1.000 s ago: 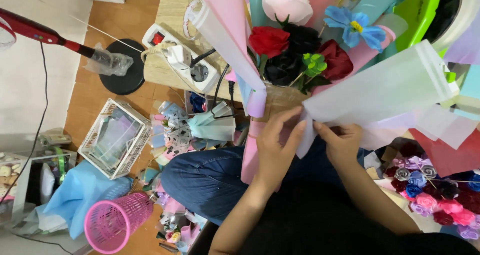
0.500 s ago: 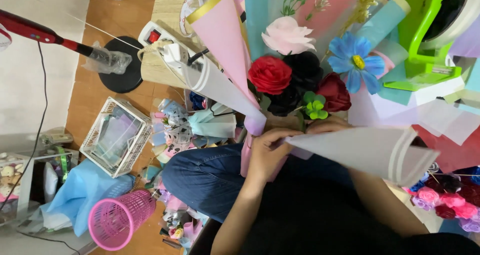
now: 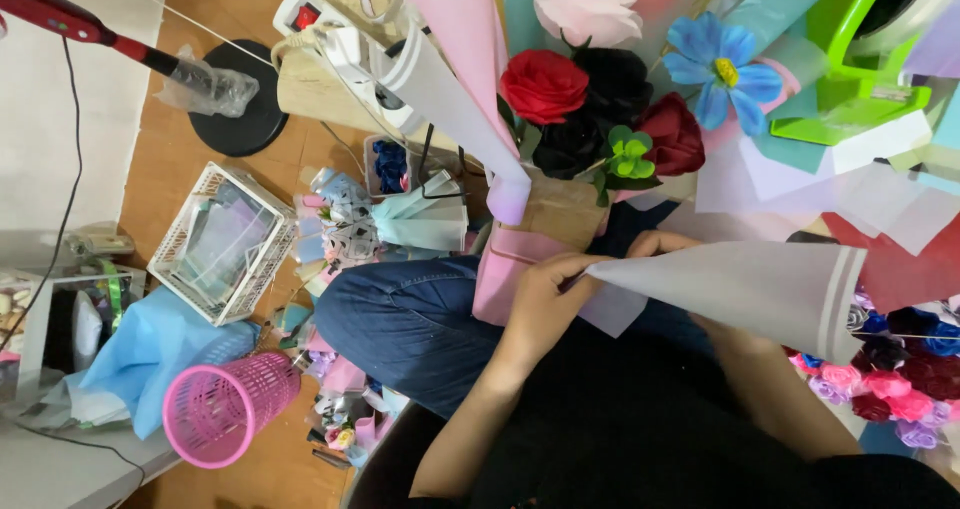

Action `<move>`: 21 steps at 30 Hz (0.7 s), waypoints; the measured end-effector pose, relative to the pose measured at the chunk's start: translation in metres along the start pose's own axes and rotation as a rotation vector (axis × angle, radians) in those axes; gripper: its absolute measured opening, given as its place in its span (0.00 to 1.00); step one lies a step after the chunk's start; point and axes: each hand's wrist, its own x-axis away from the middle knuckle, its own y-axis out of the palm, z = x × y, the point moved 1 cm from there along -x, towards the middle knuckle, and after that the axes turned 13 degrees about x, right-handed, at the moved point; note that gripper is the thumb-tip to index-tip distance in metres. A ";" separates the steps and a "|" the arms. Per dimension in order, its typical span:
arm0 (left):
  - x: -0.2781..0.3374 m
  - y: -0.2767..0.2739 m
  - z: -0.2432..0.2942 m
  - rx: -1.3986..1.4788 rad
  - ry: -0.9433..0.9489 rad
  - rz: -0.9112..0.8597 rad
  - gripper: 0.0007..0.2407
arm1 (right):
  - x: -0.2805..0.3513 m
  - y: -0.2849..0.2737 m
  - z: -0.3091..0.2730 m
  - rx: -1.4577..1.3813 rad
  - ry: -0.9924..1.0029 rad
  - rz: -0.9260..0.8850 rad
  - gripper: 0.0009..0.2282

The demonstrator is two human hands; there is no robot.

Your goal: Wrapping a bouquet of artificial flowers with multiple layers of decorative paper and plastic sheets.

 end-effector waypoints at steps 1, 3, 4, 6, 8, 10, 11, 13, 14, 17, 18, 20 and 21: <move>0.000 0.001 -0.005 -0.006 -0.039 0.009 0.09 | 0.002 -0.012 0.012 -0.040 -0.043 -0.089 0.14; -0.002 0.004 -0.011 -0.011 -0.086 0.019 0.08 | 0.005 -0.029 0.031 -0.085 -0.079 -0.177 0.16; -0.004 0.005 -0.012 -0.005 -0.095 0.020 0.08 | 0.005 -0.035 0.036 -0.121 -0.132 -0.248 0.16; -0.009 0.006 -0.018 0.001 -0.110 0.025 0.08 | 0.009 -0.040 0.041 -0.163 -0.181 -0.321 0.18; -0.013 0.003 -0.026 0.032 -0.142 0.061 0.08 | 0.012 -0.037 0.039 -0.132 -0.060 -0.181 0.18; -0.015 0.006 -0.015 0.061 -0.173 0.074 0.09 | 0.015 -0.031 0.029 -0.109 0.035 -0.083 0.18; -0.016 0.007 -0.010 0.090 -0.199 0.081 0.09 | 0.016 -0.029 0.024 -0.079 0.125 0.019 0.19; -0.017 0.011 -0.022 0.107 -0.195 0.093 0.09 | 0.018 -0.023 0.020 -0.051 0.218 0.115 0.20; -0.018 0.013 -0.027 0.122 -0.186 0.097 0.09 | 0.020 -0.021 0.018 -0.018 0.307 0.217 0.22; -0.018 0.020 -0.029 0.071 -0.203 0.127 0.07 | 0.032 -0.011 0.060 -0.104 0.174 0.399 0.25; -0.018 0.021 -0.032 0.070 -0.206 0.126 0.07 | 0.030 -0.008 0.047 -0.106 0.175 0.401 0.25; -0.020 0.021 -0.036 -0.008 -0.197 0.135 0.06 | 0.027 -0.003 0.021 0.134 0.268 0.467 0.19; -0.023 0.022 -0.041 -0.011 -0.199 0.133 0.06 | 0.027 -0.007 0.024 0.131 0.269 0.469 0.19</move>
